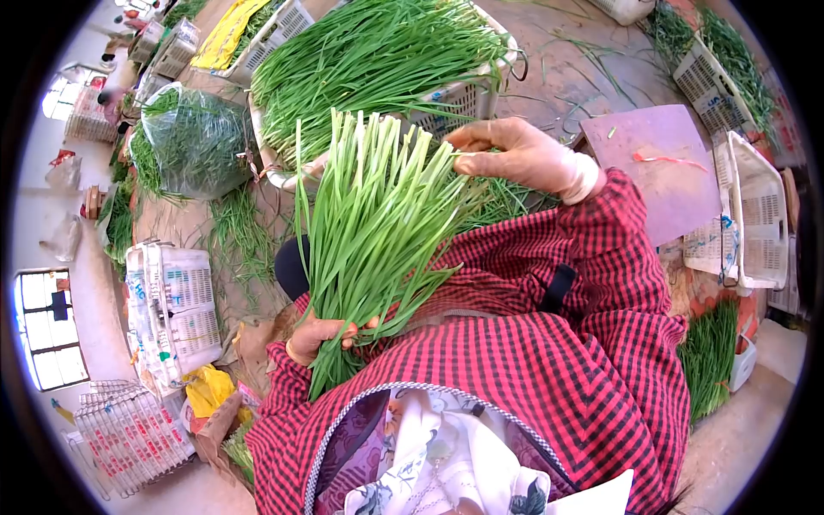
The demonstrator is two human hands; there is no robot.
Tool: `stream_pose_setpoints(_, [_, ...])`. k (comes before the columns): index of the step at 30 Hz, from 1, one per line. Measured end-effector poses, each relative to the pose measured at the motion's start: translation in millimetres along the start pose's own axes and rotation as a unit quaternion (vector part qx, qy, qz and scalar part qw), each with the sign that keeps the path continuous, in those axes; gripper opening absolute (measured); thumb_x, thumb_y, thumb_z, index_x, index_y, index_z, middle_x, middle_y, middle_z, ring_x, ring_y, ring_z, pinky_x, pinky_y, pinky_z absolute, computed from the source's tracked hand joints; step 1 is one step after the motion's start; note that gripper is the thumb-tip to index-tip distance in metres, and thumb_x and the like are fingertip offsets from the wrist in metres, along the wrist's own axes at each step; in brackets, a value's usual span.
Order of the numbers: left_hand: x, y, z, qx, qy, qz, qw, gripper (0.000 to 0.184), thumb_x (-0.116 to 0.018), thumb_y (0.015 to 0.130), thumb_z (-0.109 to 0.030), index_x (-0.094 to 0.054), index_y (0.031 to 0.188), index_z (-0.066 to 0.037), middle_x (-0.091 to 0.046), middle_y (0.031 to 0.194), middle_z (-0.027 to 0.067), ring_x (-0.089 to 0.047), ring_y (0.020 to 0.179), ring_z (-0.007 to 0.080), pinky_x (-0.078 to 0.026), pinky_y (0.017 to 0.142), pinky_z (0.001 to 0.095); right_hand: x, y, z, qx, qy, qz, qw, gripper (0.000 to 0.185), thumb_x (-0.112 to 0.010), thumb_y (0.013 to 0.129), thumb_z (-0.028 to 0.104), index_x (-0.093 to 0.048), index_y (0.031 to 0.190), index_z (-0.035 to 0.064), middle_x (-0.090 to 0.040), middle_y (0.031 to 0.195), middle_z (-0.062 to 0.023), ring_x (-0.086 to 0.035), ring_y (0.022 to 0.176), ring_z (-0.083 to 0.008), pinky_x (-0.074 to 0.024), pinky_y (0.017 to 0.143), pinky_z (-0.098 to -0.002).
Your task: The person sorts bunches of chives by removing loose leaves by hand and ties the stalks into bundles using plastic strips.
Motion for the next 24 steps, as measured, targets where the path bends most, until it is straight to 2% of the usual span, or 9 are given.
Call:
stream_pose_setpoints(1, [-3.9,1.1,-1.3,-0.01,-0.017,0.006,1.0,0.055,-0.068,0.084,-0.001,-0.048,0.135,0.0,-0.066,0.108,0.0198,-0.062,0.074,0.0114,-0.051,0.059,0.0205,-5.0,5.7,-11.7,-0.007,0.01,-0.006,1.0,0.032,-0.064,0.096,0.022,-0.065,0.116,-0.0031,-0.069,0.094,-0.0074,-0.064,0.08,-0.0118,-0.0535,0.074,-0.0239])
stream_pose_setpoints(6, [-17.0,-2.2,-7.7,-0.045,-0.026,-0.007,0.999,0.052,-0.07,0.084,-0.002,-0.051,0.132,0.002,-0.067,0.107,0.0187,-0.063,0.073,0.0111,-0.05,0.059,0.0201,-0.7,1.5,-13.3,-0.009,-0.036,-0.039,0.999,0.02,-0.064,0.094,0.016,-0.07,0.103,-0.0018,-0.067,0.08,-0.0026,-0.057,0.061,-0.0083,-0.0486,0.058,-0.0236])
stream_pose_setpoints(9, [-4.2,-2.9,0.4,-0.039,0.029,-0.019,0.999,0.051,-0.072,0.084,-0.002,-0.053,0.131,0.003,-0.068,0.111,0.018,-0.065,0.08,0.012,-0.049,0.059,0.0205,28.0,-2.8,-31.6,-0.044,-0.06,-0.238,0.968,0.019,-0.065,0.09,0.014,-0.071,0.103,0.0016,-0.066,0.073,-0.0022,-0.056,0.056,-0.0105,-0.0487,0.057,-0.0252])
stream_pose_setpoints(10, [-5.4,-3.2,0.0,-0.042,0.028,-0.019,0.999,0.051,-0.072,0.084,-0.002,-0.053,0.131,0.003,-0.068,0.111,0.018,-0.065,0.08,0.012,-0.049,0.059,0.0205,41.9,-6.0,-13.3,-0.16,-0.265,-0.244,0.919,0.02,-0.066,0.087,0.015,-0.072,0.105,0.0071,-0.069,0.089,-0.0077,-0.064,0.071,-0.017,-0.0536,0.071,-0.0317])
stream_pose_setpoints(12, [-11.9,-0.2,-3.2,-0.051,0.055,-0.038,0.996,0.049,-0.071,0.084,-0.001,-0.054,0.13,0.002,-0.069,0.109,0.0162,-0.065,0.08,0.0117,-0.049,0.06,0.0213,44.8,-5.1,-39.2,0.08,-0.441,-0.371,0.813,0.024,-0.07,0.084,0.02,-0.072,0.107,0.0124,-0.064,0.114,-0.0152,-0.062,0.105,-0.0261,-0.049,0.093,-0.0386])
stream_pose_setpoints(15, [-22.3,7.5,-6.9,-0.054,0.064,-0.044,0.996,0.046,-0.069,0.084,0.0,-0.056,0.128,0.0,-0.07,0.108,0.0139,-0.065,0.079,0.0114,-0.049,0.06,0.0208,1.8,3.7,19.4,0.186,-0.295,-0.27,0.898,0.031,-0.073,0.081,0.026,-0.071,0.109,0.0138,-0.053,0.134,-0.0193,-0.044,0.131,-0.0328,-0.0368,0.109,-0.043])
stream_pose_setpoints(18, [-38.2,12.1,-14.0,-0.048,0.094,-0.069,0.992,0.046,-0.068,0.084,0.0,-0.056,0.128,-0.001,-0.07,0.108,0.0125,-0.065,0.077,0.011,-0.048,0.06,0.0193,-24.9,25.1,17.8,0.224,-0.404,-0.18,0.868,0.031,-0.076,0.077,0.03,-0.072,0.102,0.0121,-0.051,0.137,-0.021,-0.039,0.135,-0.0376,-0.0321,0.112,-0.0468])
stream_pose_setpoints(20, [-38.8,13.7,-14.5,-0.035,0.099,-0.061,0.993,0.052,-0.068,0.083,0.001,-0.052,0.132,-0.002,-0.07,0.109,0.0111,-0.065,0.082,0.0108,-0.048,0.063,0.0196,-36.2,31.8,16.0,0.116,-0.422,-0.142,0.888,0.025,-0.076,0.079,0.021,-0.071,0.1,0.0087,-0.048,0.14,-0.0173,-0.035,0.138,-0.0389,-0.0276,0.114,-0.047])
stream_pose_setpoints(24, [-38.9,12.5,-14.6,-0.052,0.072,-0.048,0.995,0.068,-0.075,0.077,-0.006,-0.045,0.137,-0.001,-0.067,0.115,0.0119,-0.065,0.098,0.0166,-0.052,0.082,0.0259,-26.6,36.7,6.6,0.182,-0.248,-0.11,0.945,0.016,-0.07,0.085,0.018,-0.068,0.094,0.0049,-0.058,0.127,-0.0123,-0.043,0.132,-0.0316,-0.0328,0.111,-0.0413])
Point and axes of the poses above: each hand's wrist, its own y-axis towards the middle knuckle, its own x-axis out of the back of the hand, z = x × y, the point moved 1 cm from there along y, towards the middle knuckle
